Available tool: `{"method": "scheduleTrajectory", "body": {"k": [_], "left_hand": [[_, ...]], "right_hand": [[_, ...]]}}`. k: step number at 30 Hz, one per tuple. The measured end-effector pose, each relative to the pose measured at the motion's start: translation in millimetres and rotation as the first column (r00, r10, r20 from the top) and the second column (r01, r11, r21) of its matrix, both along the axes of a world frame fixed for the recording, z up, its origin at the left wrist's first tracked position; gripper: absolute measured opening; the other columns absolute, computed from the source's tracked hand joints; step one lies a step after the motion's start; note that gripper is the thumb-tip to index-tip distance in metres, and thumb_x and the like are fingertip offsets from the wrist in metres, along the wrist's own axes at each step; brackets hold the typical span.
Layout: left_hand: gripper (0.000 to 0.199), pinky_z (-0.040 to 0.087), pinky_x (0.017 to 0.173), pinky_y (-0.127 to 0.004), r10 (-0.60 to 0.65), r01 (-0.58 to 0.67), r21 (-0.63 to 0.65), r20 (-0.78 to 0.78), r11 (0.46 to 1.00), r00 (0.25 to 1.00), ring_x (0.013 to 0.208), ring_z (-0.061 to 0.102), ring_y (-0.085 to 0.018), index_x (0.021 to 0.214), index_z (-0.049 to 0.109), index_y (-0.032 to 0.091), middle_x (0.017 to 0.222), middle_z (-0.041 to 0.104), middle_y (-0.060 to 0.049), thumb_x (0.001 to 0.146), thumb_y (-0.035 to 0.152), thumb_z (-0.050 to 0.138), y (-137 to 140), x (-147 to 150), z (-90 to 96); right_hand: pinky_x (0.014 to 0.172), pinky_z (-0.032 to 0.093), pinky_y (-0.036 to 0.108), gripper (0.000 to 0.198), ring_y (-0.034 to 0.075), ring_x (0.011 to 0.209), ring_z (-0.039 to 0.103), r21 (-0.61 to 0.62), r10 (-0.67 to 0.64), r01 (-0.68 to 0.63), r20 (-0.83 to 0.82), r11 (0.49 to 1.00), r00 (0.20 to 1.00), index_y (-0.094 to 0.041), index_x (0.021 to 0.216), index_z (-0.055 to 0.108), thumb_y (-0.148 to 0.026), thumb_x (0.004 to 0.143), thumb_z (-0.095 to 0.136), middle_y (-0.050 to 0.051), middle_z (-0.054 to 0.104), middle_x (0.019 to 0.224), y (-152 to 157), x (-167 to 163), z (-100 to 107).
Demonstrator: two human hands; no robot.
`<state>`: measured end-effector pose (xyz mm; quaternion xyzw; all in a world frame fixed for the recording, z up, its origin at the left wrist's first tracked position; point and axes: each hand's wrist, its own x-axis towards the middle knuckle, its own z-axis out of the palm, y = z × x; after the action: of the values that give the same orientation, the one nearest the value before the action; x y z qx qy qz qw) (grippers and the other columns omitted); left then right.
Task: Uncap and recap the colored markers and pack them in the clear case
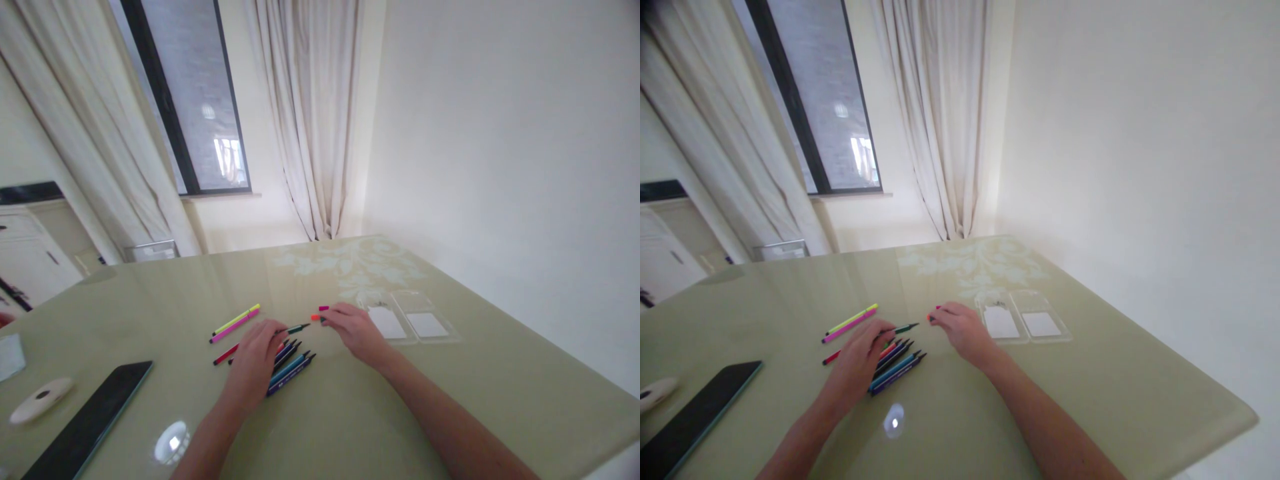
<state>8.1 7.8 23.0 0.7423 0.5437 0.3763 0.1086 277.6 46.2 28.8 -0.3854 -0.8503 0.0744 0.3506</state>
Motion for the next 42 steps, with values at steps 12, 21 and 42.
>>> {"method": "scheduleTrajectory", "body": {"k": [12,21,42], "left_hand": [[0.037,0.050,0.085,-0.036,0.424,-0.491,-0.090,-0.384,0.867,0.820,0.096,0.068,-0.028,0.100,0.073,0.022,0.102,0.075,-0.010,0.099,0.040,0.041,21,-74,-29.1],[0.047,0.049,0.096,-0.036,0.459,-0.474,-0.010,-0.234,0.881,0.857,0.101,0.068,-0.027,0.111,0.075,0.015,0.111,0.073,-0.013,0.098,0.040,0.036,34,-88,-39.2],[0.033,0.052,0.087,-0.038,-0.003,0.019,-0.105,0.149,0.994,0.989,0.094,0.068,-0.027,0.100,0.071,0.023,0.099,0.076,-0.008,0.095,0.049,0.052,0,7,-4.9]], "right_hand": [[0.075,0.045,0.027,0.010,0.017,0.080,0.064,-0.216,-0.194,0.241,0.216,0.946,0.957,-0.022,0.095,0.079,-0.025,0.088,0.073,0.003,0.071,0.087,26,46,0],[0.080,0.042,0.029,0.002,0.020,0.089,0.064,-0.285,-0.162,0.252,0.305,0.925,0.939,-0.019,0.083,0.073,-0.021,0.083,0.074,0.004,0.071,0.092,22,44,4],[0.094,0.051,0.031,0.029,0.020,0.106,0.068,-0.045,-0.004,0.009,0.104,0.999,0.995,-0.023,0.126,0.066,-0.038,0.106,0.052,0.008,0.072,0.115,-17,-22,-1]]}}
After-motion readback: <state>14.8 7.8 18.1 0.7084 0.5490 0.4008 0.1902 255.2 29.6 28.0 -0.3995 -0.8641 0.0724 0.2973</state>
